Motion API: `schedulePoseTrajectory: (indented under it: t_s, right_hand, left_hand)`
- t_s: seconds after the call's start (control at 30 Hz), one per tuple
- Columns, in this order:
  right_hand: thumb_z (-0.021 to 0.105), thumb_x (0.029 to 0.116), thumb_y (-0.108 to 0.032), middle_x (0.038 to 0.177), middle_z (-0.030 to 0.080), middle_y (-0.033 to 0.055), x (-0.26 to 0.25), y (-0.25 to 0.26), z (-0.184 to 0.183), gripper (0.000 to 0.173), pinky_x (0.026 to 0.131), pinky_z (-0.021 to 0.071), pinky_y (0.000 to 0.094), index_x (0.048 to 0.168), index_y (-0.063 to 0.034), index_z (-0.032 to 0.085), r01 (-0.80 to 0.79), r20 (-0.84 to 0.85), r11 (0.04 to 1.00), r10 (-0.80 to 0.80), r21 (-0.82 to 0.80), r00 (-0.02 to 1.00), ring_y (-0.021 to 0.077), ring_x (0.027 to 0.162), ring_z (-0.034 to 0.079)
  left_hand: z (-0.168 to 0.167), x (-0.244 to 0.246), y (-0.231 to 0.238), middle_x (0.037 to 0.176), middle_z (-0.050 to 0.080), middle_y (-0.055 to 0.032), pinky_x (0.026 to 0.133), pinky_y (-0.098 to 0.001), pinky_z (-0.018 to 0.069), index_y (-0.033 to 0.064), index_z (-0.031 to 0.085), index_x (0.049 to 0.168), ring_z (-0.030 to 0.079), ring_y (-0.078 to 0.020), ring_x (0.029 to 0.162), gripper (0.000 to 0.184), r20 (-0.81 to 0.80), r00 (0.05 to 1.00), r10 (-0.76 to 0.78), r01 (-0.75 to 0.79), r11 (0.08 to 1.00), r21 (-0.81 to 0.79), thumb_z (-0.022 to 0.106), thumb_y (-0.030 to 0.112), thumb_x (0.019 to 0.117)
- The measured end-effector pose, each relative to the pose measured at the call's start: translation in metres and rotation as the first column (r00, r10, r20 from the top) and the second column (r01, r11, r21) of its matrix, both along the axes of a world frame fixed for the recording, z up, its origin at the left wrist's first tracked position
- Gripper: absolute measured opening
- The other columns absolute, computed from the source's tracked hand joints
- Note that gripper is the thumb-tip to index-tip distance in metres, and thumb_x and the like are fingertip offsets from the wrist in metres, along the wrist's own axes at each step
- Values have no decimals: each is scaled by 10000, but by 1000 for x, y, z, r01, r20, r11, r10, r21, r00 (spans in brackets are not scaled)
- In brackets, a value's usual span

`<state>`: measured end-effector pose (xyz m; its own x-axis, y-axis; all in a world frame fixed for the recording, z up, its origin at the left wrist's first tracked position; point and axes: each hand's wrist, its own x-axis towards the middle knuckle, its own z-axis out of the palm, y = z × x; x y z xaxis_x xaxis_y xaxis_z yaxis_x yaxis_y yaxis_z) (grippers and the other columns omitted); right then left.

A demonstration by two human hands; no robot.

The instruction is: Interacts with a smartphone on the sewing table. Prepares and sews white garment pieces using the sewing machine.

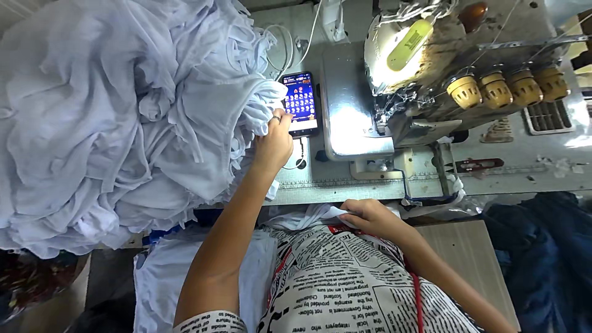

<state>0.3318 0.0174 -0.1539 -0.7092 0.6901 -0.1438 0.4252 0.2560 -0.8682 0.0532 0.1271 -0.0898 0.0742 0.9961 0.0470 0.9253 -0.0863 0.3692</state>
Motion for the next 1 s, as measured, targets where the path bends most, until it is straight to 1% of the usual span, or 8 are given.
schedulePoseTrajectory:
  t_s: [0.13,0.3,0.43,0.57,0.63,0.73,0.87,1.0]
  right_hand:
    - [503,1063,-284,744,664,93,-1,1,22,334,634,537,403,1012,-24,706,19,-48,999,-17,47,999,194,664,639]
    - [502,1072,-222,722,630,42,4,12,93,274,599,474,187,970,-37,676,50,-285,952,40,303,958,51,632,568]
    - [506,1078,-204,769,636,33,21,21,139,238,674,460,96,992,-35,650,88,-350,892,82,444,933,-16,705,575]
    - [450,1066,-521,912,615,26,24,18,139,524,668,446,107,1097,-33,639,-79,-417,984,140,159,898,-32,776,537]
    - [411,1014,-658,1123,659,66,11,12,116,699,707,529,202,1269,-45,629,-105,-265,994,96,-20,960,35,898,613]
    - [393,1060,-505,1282,654,176,-22,3,62,623,1043,478,457,1339,2,623,-86,-99,962,62,-260,993,227,1192,617]
    - [416,1075,-395,1000,644,-61,-38,-1,57,442,871,474,171,1064,-36,672,-274,-406,874,99,-401,909,-73,963,566]
    - [558,1047,-296,893,647,-181,-36,12,87,123,738,495,123,1006,-203,627,-371,-663,857,47,-357,747,-98,827,594]
  left_hand:
    - [15,0,-37,1227,670,-186,1009,-520,492,4,705,1163,618,-354,1187,289,207,929,-307,283,949,138,545,75,933]
    - [14,12,-103,1045,734,-128,1009,-549,466,24,710,1124,672,-297,1085,347,540,637,-550,692,716,-88,720,308,924]
    - [34,-23,-108,913,710,-152,816,-502,552,2,715,982,694,-300,898,289,428,773,-469,589,780,-209,733,281,909]
    - [64,-40,-126,892,659,-104,740,-368,540,6,682,951,646,-177,838,223,491,799,-347,475,865,-161,710,204,853]
    - [67,-40,-135,942,627,-17,839,-163,496,26,625,998,589,3,932,200,718,577,-390,573,819,-16,693,185,897]
    - [68,-27,-138,1008,602,-10,884,-151,471,48,571,1061,566,13,996,178,859,313,-405,686,722,91,661,152,949]
    - [79,-25,-136,1003,622,13,830,-110,487,29,584,1130,576,55,947,277,862,293,-413,722,687,83,673,225,957]
    - [98,-39,-131,898,634,139,720,-48,474,116,625,1081,571,137,844,307,897,265,-355,753,657,38,659,407,988]
